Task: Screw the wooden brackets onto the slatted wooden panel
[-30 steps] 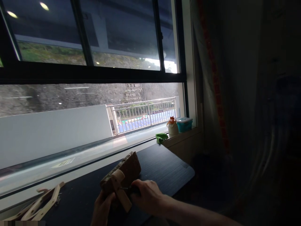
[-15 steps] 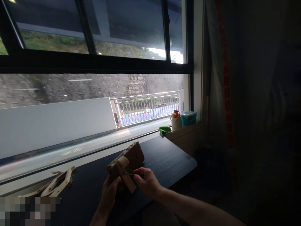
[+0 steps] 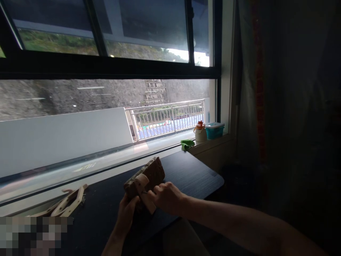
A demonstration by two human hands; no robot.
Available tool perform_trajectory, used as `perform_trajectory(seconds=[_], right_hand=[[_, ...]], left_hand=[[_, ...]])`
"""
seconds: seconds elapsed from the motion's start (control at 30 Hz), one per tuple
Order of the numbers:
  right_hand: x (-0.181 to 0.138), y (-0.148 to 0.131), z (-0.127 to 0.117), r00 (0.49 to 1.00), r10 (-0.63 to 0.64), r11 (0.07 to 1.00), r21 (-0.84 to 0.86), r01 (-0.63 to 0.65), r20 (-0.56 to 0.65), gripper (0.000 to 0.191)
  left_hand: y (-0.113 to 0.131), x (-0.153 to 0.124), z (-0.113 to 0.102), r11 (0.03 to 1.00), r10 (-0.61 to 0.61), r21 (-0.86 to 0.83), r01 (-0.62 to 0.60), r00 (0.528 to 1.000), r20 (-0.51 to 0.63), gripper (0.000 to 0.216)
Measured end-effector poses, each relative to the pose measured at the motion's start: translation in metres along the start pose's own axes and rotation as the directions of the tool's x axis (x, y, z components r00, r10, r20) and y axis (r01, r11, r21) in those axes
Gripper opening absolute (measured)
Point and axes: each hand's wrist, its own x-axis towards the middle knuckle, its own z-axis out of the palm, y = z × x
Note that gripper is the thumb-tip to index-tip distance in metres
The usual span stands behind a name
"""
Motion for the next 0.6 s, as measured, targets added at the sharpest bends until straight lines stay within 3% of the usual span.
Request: perform_trajectory(seconds=[0.13, 0.23, 0.33, 0.47, 0.6], right_hand=[[0.005, 0.004, 0.009, 0.988, 0.154, 0.976, 0.149, -0.157, 0.032, 0.032], [0.011, 0.009, -0.002, 0.974, 0.199, 0.947, 0.235, -0.219, 0.108, 0.035], [0.018, 0.012, -0.031, 0.972, 0.211, 0.939, 0.255, -0.230, 0.100, 0.027], [0.024, 0.009, -0.082, 0.985, 0.157, 0.963, 0.209, -0.168, 0.068, 0.033], [0.030, -0.001, -0.110, 0.983, 0.030, 0.986, 0.155, -0.059, 0.182, 0.032]], left_hand=[[-0.002, 0.000, -0.001, 0.999, -0.033, -0.023, 0.033, 0.999, 0.009, 0.032], [-0.003, 0.000, -0.001, 0.996, -0.073, -0.053, 0.074, 0.997, 0.016, 0.034], [0.004, -0.001, -0.001, 0.981, -0.183, -0.052, 0.187, 0.980, 0.077, 0.028], [0.017, -0.005, -0.006, 0.937, -0.350, 0.038, 0.349, 0.923, 0.158, 0.020], [0.019, -0.006, -0.013, 0.923, -0.373, 0.158, 0.350, 0.915, 0.151, 0.025]])
